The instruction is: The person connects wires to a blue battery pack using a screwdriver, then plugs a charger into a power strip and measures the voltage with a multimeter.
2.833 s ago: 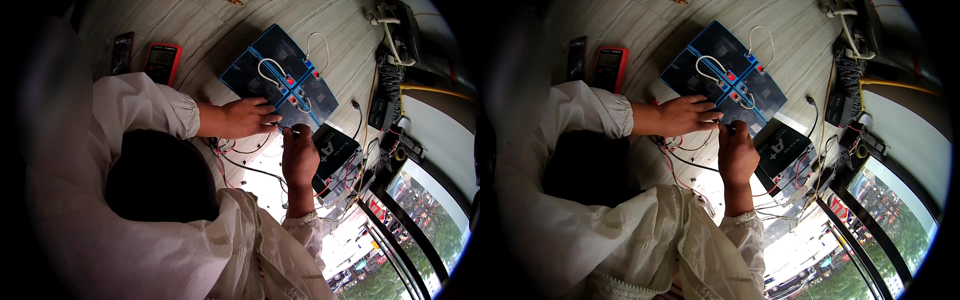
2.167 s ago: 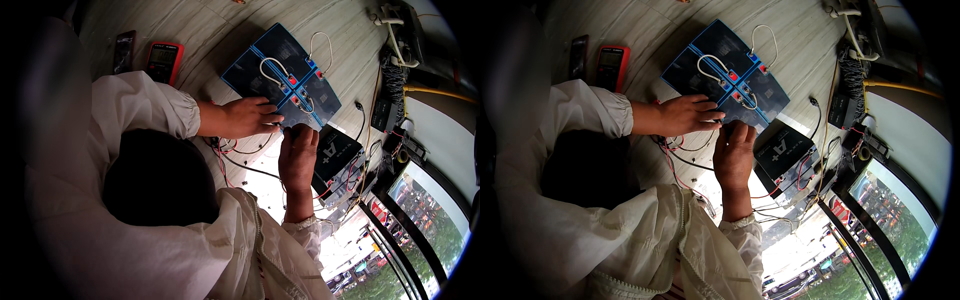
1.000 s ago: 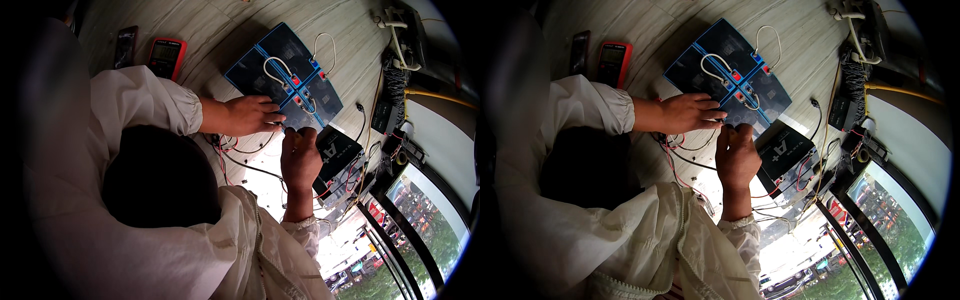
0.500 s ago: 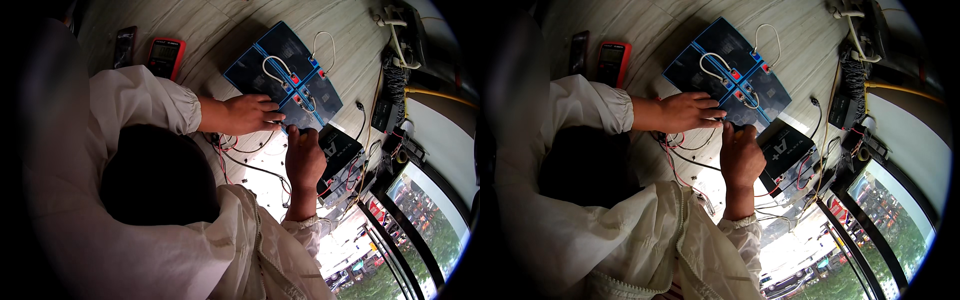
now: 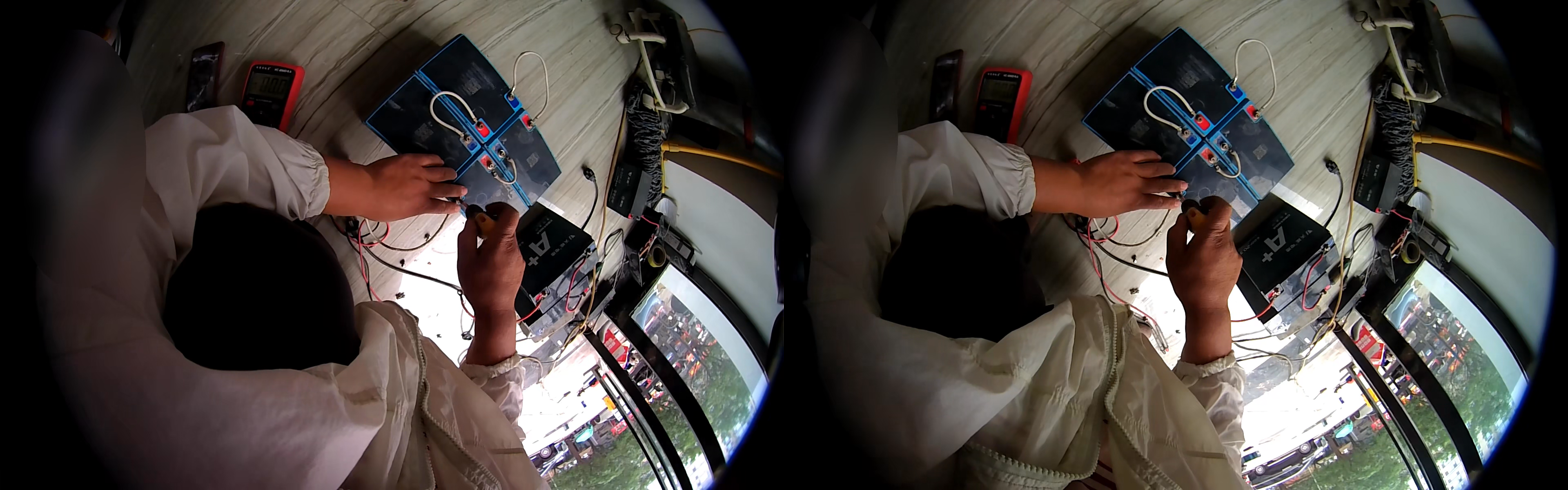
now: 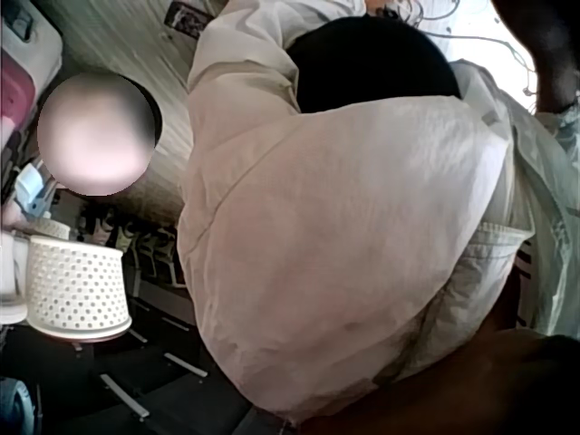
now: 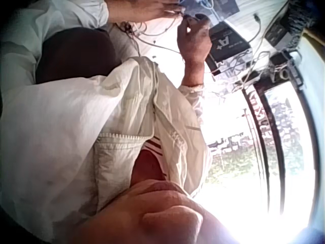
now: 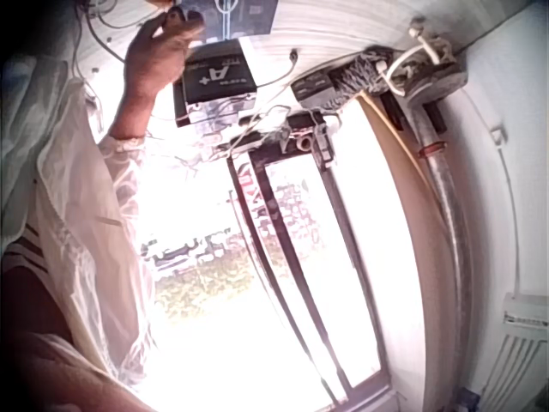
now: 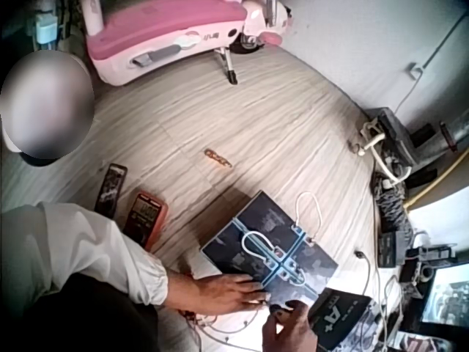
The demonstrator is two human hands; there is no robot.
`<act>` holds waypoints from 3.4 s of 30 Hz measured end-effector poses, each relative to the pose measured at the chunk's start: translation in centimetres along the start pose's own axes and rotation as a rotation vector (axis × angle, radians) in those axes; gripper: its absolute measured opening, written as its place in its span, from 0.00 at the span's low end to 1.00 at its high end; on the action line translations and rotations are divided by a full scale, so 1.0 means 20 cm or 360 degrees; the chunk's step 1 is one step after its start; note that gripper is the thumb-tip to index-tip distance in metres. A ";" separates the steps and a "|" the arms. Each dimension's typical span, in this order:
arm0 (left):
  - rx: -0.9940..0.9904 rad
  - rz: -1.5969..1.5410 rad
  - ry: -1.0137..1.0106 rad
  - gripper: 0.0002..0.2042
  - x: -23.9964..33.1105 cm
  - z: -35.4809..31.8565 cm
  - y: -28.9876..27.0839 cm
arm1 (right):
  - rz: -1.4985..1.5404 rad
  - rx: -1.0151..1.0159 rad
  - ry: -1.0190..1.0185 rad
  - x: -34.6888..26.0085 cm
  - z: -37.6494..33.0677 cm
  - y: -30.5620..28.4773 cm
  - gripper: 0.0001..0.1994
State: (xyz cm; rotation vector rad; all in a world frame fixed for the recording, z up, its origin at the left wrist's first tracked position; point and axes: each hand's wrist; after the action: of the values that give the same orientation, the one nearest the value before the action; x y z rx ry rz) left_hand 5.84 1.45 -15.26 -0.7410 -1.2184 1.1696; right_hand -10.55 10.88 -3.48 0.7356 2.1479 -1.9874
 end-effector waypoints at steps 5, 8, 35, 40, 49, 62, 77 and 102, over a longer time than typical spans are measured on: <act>0.0012 0.0005 -0.0004 0.23 0.00 -0.01 -0.01 | -0.0479 0.0009 0.0254 0.00 0.01 0.01 0.23; -0.0015 -0.0008 0.0000 0.23 0.00 0.00 0.00 | -0.0521 -0.0097 0.0352 -0.02 0.03 -0.01 0.21; 0.0011 -0.0052 0.0030 0.24 -0.01 0.00 0.00 | 0.0056 0.0172 -0.0188 0.02 0.00 0.03 0.17; 0.0049 -0.0033 0.0024 0.24 -0.01 -0.01 0.02 | -0.0321 -0.0008 0.0166 0.00 0.00 0.01 0.19; 0.0041 -0.0045 0.0020 0.23 -0.01 0.00 0.01 | -0.0109 -0.0038 -0.0005 0.02 -0.01 0.00 0.17; 0.0040 -0.0008 0.0022 0.23 -0.01 -0.01 0.01 | -0.0138 0.0079 -0.0087 0.05 -0.01 0.02 0.18; 0.0043 -0.0013 0.0023 0.23 -0.02 0.00 0.01 | -0.0074 -0.0138 0.0317 0.00 -0.01 0.01 0.17; 0.0055 -0.0075 0.0016 0.23 -0.02 -0.01 0.02 | -0.0076 -0.0324 -0.0094 0.01 -0.01 -0.04 0.18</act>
State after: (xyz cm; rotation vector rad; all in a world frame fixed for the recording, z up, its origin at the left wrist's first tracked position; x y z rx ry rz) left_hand 5.98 1.25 -15.80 -0.6881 -1.1985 1.1444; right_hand -11.00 11.11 -2.84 0.5914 2.3085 -1.7522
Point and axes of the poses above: each hand's wrist, its own z-axis towards the middle knuckle, its own y-axis out of the palm, x = y × z, and after that the axes turned 3 degrees about z, right-handed
